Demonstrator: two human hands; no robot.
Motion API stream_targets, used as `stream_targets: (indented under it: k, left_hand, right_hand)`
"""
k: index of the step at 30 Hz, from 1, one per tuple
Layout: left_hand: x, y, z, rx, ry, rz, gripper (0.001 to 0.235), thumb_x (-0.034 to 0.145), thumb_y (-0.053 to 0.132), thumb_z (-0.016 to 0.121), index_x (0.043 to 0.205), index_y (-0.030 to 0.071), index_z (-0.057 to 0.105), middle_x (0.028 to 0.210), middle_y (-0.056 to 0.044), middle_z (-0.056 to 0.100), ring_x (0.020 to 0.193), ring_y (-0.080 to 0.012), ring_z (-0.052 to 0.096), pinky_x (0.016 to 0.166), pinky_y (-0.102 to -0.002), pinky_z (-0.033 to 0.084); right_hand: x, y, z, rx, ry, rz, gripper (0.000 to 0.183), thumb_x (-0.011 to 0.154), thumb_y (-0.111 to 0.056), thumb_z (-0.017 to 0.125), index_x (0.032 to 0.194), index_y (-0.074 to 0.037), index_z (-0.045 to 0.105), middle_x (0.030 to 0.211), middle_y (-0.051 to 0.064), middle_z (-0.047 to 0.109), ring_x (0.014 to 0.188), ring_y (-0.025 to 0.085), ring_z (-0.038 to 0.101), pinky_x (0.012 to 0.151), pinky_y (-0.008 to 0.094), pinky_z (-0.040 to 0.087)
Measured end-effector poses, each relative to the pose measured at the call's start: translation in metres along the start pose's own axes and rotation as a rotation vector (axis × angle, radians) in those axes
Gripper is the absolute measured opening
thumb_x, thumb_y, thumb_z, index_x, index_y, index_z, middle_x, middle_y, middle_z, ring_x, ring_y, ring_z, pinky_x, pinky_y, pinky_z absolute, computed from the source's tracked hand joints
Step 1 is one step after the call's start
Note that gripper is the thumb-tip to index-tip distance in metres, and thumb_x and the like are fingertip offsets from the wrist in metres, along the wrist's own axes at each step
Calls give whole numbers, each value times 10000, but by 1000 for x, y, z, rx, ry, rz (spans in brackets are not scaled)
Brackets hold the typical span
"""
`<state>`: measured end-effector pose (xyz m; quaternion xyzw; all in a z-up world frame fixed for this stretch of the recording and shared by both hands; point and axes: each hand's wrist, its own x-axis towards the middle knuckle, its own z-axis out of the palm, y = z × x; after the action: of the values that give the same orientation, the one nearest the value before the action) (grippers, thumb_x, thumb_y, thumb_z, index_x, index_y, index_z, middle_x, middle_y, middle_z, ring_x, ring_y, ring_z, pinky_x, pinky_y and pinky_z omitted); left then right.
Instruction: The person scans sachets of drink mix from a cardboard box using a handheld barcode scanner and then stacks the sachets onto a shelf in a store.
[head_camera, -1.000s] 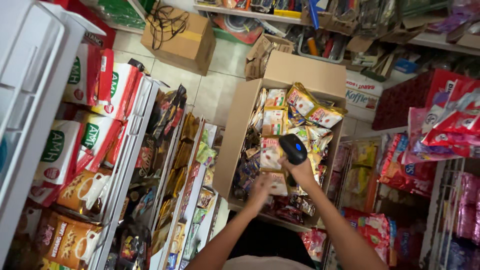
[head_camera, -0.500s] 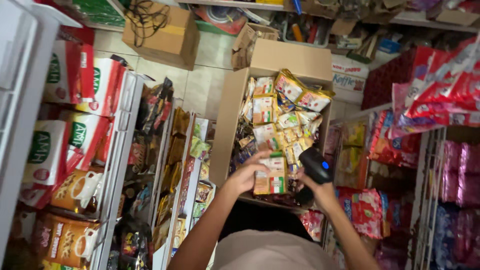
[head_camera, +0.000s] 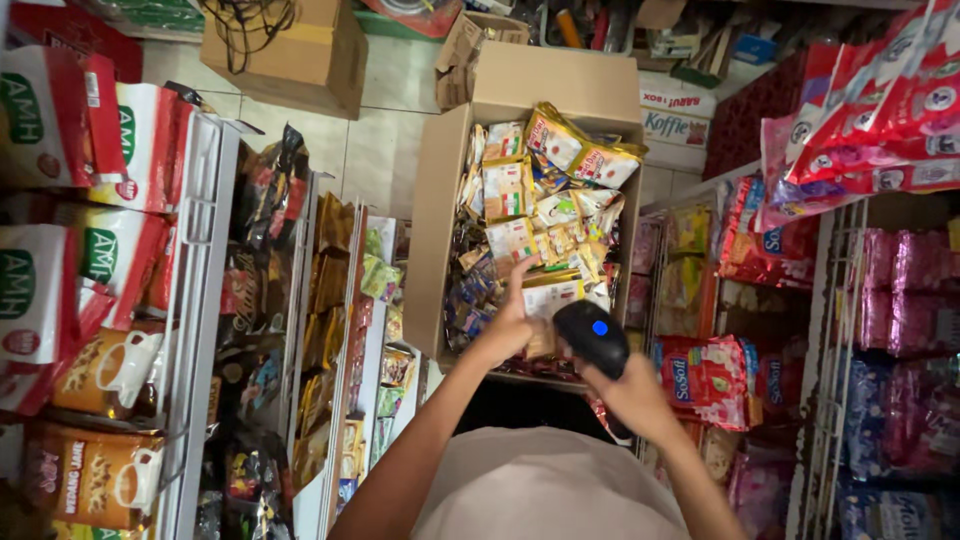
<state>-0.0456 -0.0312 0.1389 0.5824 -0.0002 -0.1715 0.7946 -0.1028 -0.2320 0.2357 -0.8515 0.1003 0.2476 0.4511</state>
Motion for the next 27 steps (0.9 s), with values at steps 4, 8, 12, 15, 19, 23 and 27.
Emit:
stream_targets:
  k: [4, 8, 12, 15, 19, 23, 27]
  left_hand:
    - [1, -14, -2, 99, -41, 86, 986, 719, -247, 616, 1487, 137, 131, 1467, -211, 378, 1420, -269, 374, 1188, -352, 291]
    - [-5, -10, -5, 149, -150, 29, 968, 734, -199, 557, 1533, 135, 124, 1414, -220, 493, 1361, -259, 468, 1163, -335, 350]
    - [-15, 2, -1, 260, -167, -4, 912, 841, -106, 673, 1533, 121, 123, 1415, -212, 468, 1316, -248, 494, 1132, -330, 385]
    - [-19, 11, 3, 309, -148, 87, 913, 837, -113, 665, 1545, 106, 132, 1449, -225, 408, 1354, -269, 463, 1146, -344, 370]
    - [-27, 19, 5, 314, -147, 40, 971, 781, -122, 639, 1560, 107, 106, 1464, -245, 408, 1414, -310, 417, 1172, -366, 320]
    - [-36, 25, 4, 337, -123, 52, 913, 830, -104, 592, 1579, 101, 113, 1540, -285, 350, 1494, -368, 341, 1203, -400, 261]
    - [-48, 29, 16, 357, -81, 61, 859, 854, -80, 568, 1580, 97, 145, 1512, -300, 394, 1464, -389, 395, 1212, -417, 283]
  right_hand:
    - [-13, -29, -14, -203, 78, -390, 480, 599, -41, 759, 1075, -14, 703, 893, 154, 689, 799, 322, 708, 717, 405, 559]
    - [-10, -57, -43, -403, -3, -413, 492, 574, -56, 765, 1060, -32, 699, 1009, 167, 662, 927, 409, 684, 811, 464, 563]
    - [-4, -88, -65, -633, -155, -292, 504, 609, -56, 722, 1112, -88, 700, 1093, 133, 669, 957, 425, 670, 824, 513, 547]
    - [-5, -109, -68, -681, -245, -311, 523, 599, -80, 725, 1120, -125, 716, 1125, 109, 671, 942, 418, 672, 824, 513, 545]
    - [-5, -107, -72, -680, -260, -371, 541, 562, -77, 745, 1102, -104, 720, 1132, 115, 671, 909, 429, 672, 813, 505, 546]
    - [16, -57, -69, -391, -75, -430, 419, 665, -132, 789, 1067, -62, 693, 966, 145, 715, 858, 349, 720, 794, 458, 574]
    - [67, 11, -34, 334, 18, 76, 372, 871, -222, 796, 1177, -39, 689, 928, 125, 692, 767, 250, 650, 694, 424, 500]
